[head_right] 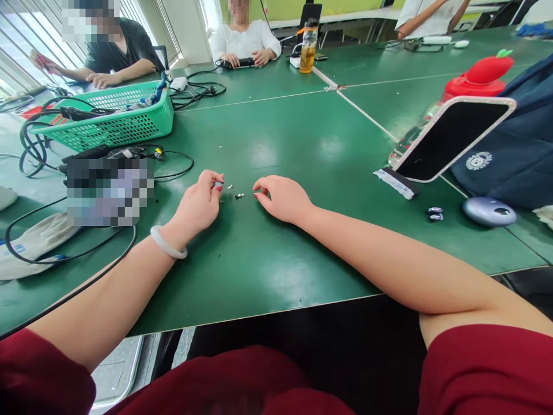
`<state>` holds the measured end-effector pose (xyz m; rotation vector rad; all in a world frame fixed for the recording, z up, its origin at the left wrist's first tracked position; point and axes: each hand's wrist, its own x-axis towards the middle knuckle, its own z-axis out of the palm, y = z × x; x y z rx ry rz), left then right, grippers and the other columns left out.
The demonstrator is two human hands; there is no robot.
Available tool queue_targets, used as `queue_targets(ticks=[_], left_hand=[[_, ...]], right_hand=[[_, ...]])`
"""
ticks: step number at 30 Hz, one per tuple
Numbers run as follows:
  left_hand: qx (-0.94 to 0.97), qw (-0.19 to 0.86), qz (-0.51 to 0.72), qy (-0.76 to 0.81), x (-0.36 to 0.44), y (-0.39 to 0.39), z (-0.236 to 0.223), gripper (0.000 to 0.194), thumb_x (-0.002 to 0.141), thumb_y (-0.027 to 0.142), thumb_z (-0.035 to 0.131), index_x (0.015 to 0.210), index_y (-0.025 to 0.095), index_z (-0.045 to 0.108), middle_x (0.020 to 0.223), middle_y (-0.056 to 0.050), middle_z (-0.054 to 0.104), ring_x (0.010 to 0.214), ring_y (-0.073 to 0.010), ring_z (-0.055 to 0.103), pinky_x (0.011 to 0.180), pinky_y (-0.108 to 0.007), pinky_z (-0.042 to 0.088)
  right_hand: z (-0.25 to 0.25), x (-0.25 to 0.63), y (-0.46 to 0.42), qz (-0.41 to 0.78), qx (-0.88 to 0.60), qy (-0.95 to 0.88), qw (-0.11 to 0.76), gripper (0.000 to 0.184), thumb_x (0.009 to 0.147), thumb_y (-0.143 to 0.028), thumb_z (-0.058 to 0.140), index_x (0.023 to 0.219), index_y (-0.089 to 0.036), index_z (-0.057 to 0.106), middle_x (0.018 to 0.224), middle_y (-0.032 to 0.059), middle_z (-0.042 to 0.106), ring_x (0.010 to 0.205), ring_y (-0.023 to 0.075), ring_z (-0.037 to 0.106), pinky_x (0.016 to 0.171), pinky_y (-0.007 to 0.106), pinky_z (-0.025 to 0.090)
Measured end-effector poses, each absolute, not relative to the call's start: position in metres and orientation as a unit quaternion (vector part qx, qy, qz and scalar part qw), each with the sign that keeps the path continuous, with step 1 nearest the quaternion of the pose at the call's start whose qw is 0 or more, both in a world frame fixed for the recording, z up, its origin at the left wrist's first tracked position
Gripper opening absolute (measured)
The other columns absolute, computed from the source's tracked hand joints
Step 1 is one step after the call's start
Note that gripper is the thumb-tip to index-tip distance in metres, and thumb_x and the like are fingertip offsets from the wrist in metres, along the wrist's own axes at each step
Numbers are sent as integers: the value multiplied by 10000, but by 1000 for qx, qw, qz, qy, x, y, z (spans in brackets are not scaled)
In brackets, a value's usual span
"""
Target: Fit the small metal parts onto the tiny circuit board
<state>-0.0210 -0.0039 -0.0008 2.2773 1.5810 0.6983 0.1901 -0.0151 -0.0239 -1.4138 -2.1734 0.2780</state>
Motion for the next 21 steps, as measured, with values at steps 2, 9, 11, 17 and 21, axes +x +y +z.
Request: queue_targets(ticks=[2, 9, 11, 17, 21], left_hand=[[769, 92, 226, 591, -30, 1, -1, 229, 883, 194, 347, 1060, 199, 491, 1080, -146, 631, 1069, -288, 575, 946, -478, 431], [666, 59, 210, 713, -72, 31, -14, 206, 785, 158, 463, 980, 186, 525, 1460, -197, 350, 1413, -414, 151, 1055, -690, 170], [646, 78, 214, 728, -81, 38, -19, 174, 790, 179, 482, 955, 165, 535, 1454, -212, 347, 1396, -439, 153, 1039, -697, 166], [623, 88, 261, 732, -90, 53, -25, 110, 838, 213, 449, 869, 181, 550, 1197, -154, 549, 1309, -380, 315, 1037, -614, 238], [656, 147, 258, 694, -66, 45, -18, 116, 849, 215, 424, 911, 197, 520, 1052, -125, 594, 1106, -284, 521, 969, -461, 403]], right_hand=[[-24, 190, -15, 109, -524, -803, 262, 181, 874, -276, 528, 972, -203, 660, 867, 24, 666, 733, 154, 557, 673, 290, 392], [-21, 191, -17, 113, -522, -806, 254, 171, 876, -280, 523, 932, -206, 666, 853, 23, 661, 741, 152, 553, 669, 288, 386], [-21, 191, -17, 115, -521, -807, 253, 172, 876, -280, 521, 930, -206, 667, 852, 23, 660, 738, 151, 553, 664, 287, 384], [-21, 190, -17, 115, -520, -808, 250, 170, 871, -270, 522, 929, -206, 669, 844, 22, 660, 725, 149, 551, 659, 284, 378], [-21, 189, -17, 117, -522, -808, 247, 168, 871, -270, 526, 925, -204, 671, 834, 21, 659, 722, 148, 552, 656, 281, 378]])
